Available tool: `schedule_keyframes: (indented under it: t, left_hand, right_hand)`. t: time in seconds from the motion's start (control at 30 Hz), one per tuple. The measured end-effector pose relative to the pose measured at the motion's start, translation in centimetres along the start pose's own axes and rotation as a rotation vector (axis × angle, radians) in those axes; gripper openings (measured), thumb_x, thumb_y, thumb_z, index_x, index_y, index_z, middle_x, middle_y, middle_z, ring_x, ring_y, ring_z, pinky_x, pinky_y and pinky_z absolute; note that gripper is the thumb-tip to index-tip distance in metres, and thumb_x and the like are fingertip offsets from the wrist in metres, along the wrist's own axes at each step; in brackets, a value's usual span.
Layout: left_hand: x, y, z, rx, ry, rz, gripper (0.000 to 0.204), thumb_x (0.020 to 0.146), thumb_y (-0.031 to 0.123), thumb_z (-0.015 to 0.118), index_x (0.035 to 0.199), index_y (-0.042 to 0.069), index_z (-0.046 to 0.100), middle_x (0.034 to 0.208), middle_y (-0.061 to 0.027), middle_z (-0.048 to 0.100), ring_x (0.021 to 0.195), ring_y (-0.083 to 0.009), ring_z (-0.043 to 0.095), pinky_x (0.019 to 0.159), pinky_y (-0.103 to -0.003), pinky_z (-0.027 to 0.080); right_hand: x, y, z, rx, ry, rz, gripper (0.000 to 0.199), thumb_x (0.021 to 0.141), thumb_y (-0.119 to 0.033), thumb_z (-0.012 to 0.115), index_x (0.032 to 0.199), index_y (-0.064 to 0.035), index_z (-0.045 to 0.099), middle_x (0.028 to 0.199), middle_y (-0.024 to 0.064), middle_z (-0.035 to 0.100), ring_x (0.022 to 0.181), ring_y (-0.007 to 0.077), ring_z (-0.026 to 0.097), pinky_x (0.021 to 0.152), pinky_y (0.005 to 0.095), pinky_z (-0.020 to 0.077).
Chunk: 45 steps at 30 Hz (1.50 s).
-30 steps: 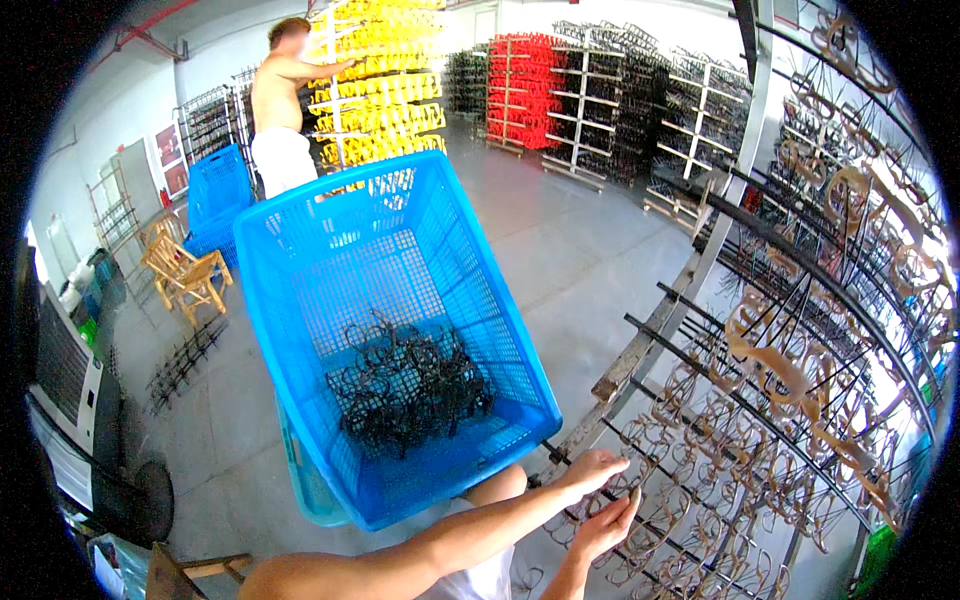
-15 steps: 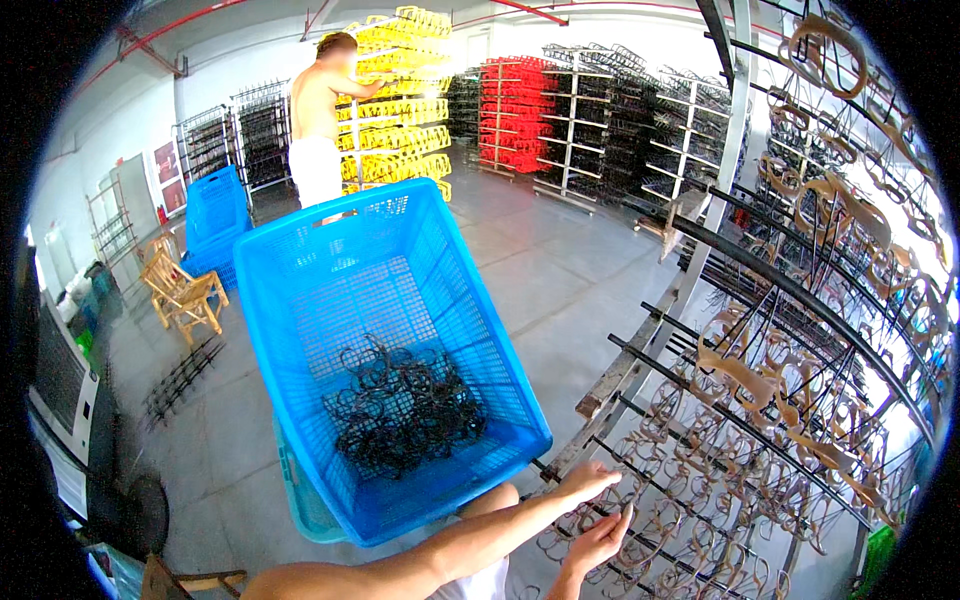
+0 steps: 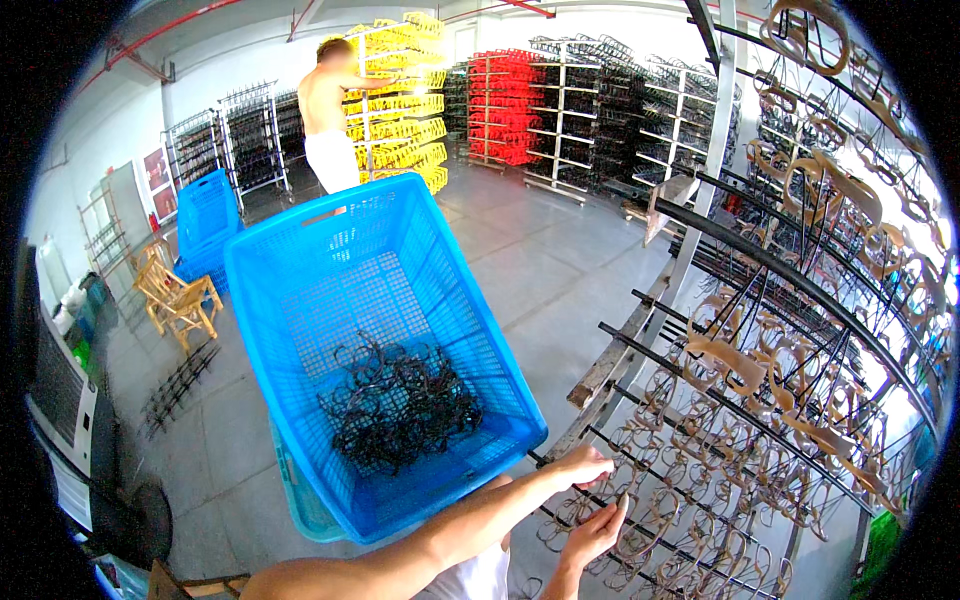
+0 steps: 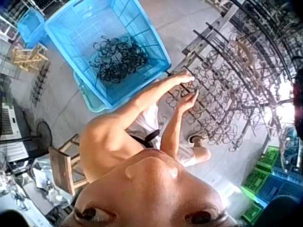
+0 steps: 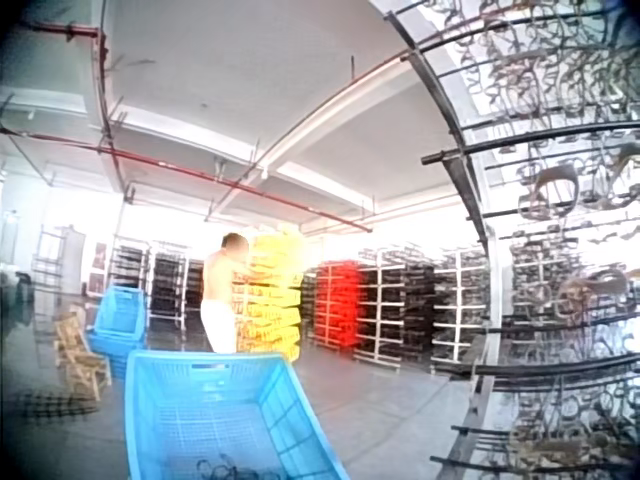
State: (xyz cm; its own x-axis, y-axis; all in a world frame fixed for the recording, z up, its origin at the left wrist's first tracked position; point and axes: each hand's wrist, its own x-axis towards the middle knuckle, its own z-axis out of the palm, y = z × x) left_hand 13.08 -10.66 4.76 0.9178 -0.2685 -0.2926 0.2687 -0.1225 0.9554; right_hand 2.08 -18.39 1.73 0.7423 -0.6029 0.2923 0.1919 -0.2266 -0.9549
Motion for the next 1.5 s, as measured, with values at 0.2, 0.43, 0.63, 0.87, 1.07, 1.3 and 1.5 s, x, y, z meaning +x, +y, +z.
schedule_keyframes:
  t: [0.2, 0.43, 0.63, 0.87, 1.07, 1.3, 1.5]
  left_hand:
    - [-0.1, -0.6, -0.2, -0.262, -0.162, -0.100, 0.024, 0.084, 0.025, 0.060, 0.064, 0.011, 0.058, 0.056, 0.0041, 0.049, 0.047, -0.0059, 0.043, 0.039, -0.021, 0.031]
    - [0.0, -1.5, 0.7, -0.553, -0.177, -0.188, 0.021, 0.085, 0.024, 0.062, 0.070, 0.011, 0.058, 0.059, 0.0042, 0.050, 0.048, -0.0047, 0.042, 0.041, -0.020, 0.032]
    - [0.6, -2.6, 1.5, -0.651, -0.172, -0.185, 0.020, 0.085, 0.025, 0.063, 0.071, 0.011, 0.057, 0.060, 0.0040, 0.050, 0.048, -0.0048, 0.043, 0.041, -0.019, 0.033]
    - [-0.4, -2.9, 0.9, -0.517, -0.118, -0.098, 0.028, 0.087, 0.033, 0.061, 0.070, 0.012, 0.054, 0.059, 0.0051, 0.048, 0.048, -0.0058, 0.043, 0.041, -0.021, 0.032]
    - [-2.6, -4.0, -2.2, -0.009, 0.394, 0.492, 0.017, 0.085, 0.024, 0.066, 0.089, 0.009, 0.061, 0.073, 0.0011, 0.059, 0.061, -0.0071, 0.053, 0.052, -0.023, 0.044]
    - [-11.2, -0.4, -13.7, 0.134, 0.725, 0.575, 0.013, 0.081, 0.014, 0.069, 0.076, 0.007, 0.060, 0.064, 0.0021, 0.055, 0.052, -0.0051, 0.046, 0.047, -0.020, 0.038]
    - [-13.0, 11.5, -11.9, 0.126, 0.683, 0.881, 0.014, 0.092, 0.015, 0.054, 0.084, 0.004, 0.057, 0.070, 0.0011, 0.051, 0.058, -0.0043, 0.044, 0.050, -0.019, 0.033]
  right_hand:
    - [0.0, 0.7, -0.2, 0.007, -0.013, 0.006, 0.034, 0.097, -0.018, 0.042, 0.124, 0.0005, 0.050, 0.060, -0.0006, 0.041, 0.051, 0.0073, 0.034, 0.044, 0.0262, 0.0289]
    - [0.5, 1.2, -0.4, -0.038, -0.008, -0.022, 0.034, 0.097, -0.018, 0.041, 0.125, 0.0004, 0.049, 0.060, 0.0001, 0.041, 0.052, 0.0076, 0.035, 0.044, 0.0263, 0.0289]
    - [0.4, 0.9, -0.4, 0.008, -0.019, -0.003, 0.035, 0.097, -0.016, 0.041, 0.128, -0.0001, 0.046, 0.063, -0.0009, 0.041, 0.054, 0.0068, 0.036, 0.045, 0.0252, 0.0297]
    - [-0.3, -0.9, -2.5, 0.047, -0.271, 0.062, 0.047, 0.092, -0.010, 0.048, 0.137, -0.0051, 0.034, 0.078, 0.0005, 0.048, 0.063, 0.0076, 0.043, 0.056, 0.0218, 0.0395]
    - [1.3, 9.9, -23.7, 0.110, -0.927, 0.455, 0.056, 0.087, -0.003, 0.054, 0.139, -0.0018, 0.030, 0.104, 0.0078, 0.059, 0.090, 0.0160, 0.058, 0.073, 0.0305, 0.0471]
    - [9.5, -7.9, -39.0, -0.923, 0.002, -0.033, 0.006, 0.082, -0.006, 0.058, 0.083, -0.0008, 0.059, 0.067, 0.0134, 0.049, 0.059, 0.0226, 0.050, 0.055, 0.0328, 0.0408]
    - [17.1, -14.0, -39.9, -0.753, 0.323, -0.252, 0.029, 0.089, -0.008, 0.055, 0.118, -0.0030, 0.054, 0.075, 0.0051, 0.053, 0.066, 0.0122, 0.050, 0.062, 0.0253, 0.0439]
